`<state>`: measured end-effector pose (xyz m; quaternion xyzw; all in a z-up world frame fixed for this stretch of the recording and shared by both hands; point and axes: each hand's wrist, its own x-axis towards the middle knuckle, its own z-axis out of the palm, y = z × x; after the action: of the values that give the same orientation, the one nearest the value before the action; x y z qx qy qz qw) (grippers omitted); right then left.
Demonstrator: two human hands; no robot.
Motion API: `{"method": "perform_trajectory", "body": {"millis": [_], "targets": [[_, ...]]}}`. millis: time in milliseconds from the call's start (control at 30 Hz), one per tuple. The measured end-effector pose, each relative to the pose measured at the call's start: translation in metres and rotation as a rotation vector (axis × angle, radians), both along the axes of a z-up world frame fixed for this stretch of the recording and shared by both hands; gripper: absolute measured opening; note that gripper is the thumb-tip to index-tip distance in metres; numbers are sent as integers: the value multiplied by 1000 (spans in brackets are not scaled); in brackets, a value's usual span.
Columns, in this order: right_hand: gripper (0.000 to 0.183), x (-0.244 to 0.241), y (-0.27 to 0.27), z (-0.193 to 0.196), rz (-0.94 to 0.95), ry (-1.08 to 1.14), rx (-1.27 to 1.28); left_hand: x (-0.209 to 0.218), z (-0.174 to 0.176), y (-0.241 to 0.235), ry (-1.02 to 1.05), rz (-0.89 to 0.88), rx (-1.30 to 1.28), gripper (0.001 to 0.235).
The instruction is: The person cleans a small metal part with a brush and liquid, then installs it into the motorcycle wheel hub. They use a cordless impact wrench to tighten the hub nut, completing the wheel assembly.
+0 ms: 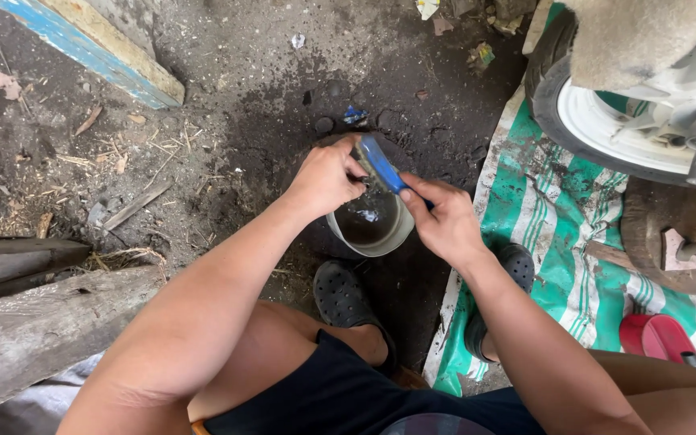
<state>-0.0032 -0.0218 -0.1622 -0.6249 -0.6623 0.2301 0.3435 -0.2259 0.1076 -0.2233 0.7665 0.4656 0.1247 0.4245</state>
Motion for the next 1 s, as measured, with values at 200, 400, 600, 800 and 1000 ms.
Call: {"method": "perform_trajectory", "body": {"millis": [200,400,600,800,1000], "targets": [[27,10,-17,-29,22,-22,83,0,27,-10,-161,37,-46,85],[24,6,-1,2,15,38,121,8,-12,-1,-51,11,15,75],[24,10,-18,-23,7,42,95,6,25,-9,-70,17,64,85],[23,1,9,8,39,111,211,14,13,-6,18,-1,149,36],[24,18,-20,-33,15,41,192,4,43,-13,-279,24,233,16]]}}
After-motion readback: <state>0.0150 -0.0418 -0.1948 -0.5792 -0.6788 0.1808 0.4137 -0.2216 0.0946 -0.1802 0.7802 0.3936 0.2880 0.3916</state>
